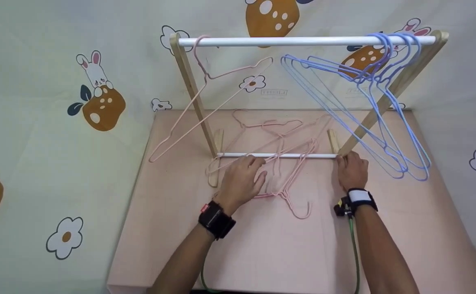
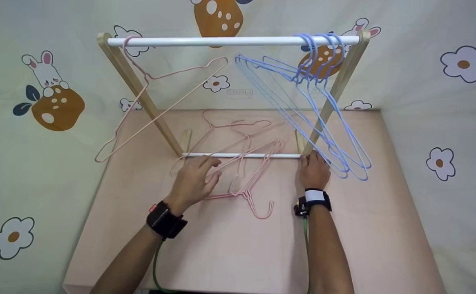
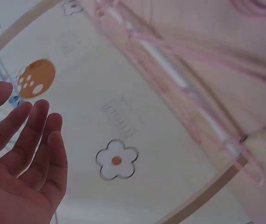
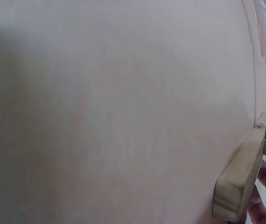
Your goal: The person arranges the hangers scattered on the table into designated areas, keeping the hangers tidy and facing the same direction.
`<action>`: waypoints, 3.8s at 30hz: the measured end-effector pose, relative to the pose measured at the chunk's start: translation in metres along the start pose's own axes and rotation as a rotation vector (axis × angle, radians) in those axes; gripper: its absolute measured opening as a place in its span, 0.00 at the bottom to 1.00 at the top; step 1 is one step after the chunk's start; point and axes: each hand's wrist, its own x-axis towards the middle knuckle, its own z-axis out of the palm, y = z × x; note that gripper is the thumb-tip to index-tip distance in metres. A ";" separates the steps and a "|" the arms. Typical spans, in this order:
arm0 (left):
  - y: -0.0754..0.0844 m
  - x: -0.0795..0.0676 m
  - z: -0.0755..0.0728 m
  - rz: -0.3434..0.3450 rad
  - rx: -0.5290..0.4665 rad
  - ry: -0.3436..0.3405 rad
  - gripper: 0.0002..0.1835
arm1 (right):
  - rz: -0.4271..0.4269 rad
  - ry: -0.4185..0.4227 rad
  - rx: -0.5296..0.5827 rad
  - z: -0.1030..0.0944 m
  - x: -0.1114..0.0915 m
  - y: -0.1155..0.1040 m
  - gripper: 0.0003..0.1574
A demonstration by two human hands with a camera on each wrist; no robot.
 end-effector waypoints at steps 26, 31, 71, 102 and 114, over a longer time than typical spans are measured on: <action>0.019 0.003 0.102 -0.240 0.041 -0.279 0.19 | 0.031 0.002 -0.021 0.002 -0.001 0.001 0.24; 0.023 0.004 0.104 -0.238 0.047 -0.296 0.18 | 0.044 -0.001 -0.020 0.004 0.000 0.002 0.25; -0.028 -0.030 0.005 -0.021 0.133 0.041 0.11 | 0.099 -0.035 -0.018 -0.003 -0.004 -0.007 0.26; -0.020 -0.051 -0.121 0.064 0.150 0.315 0.05 | 0.080 -0.010 -0.020 -0.001 -0.004 -0.006 0.25; -0.018 -0.045 -0.151 0.114 0.186 0.363 0.17 | 0.070 -0.004 -0.012 -0.002 -0.006 -0.007 0.24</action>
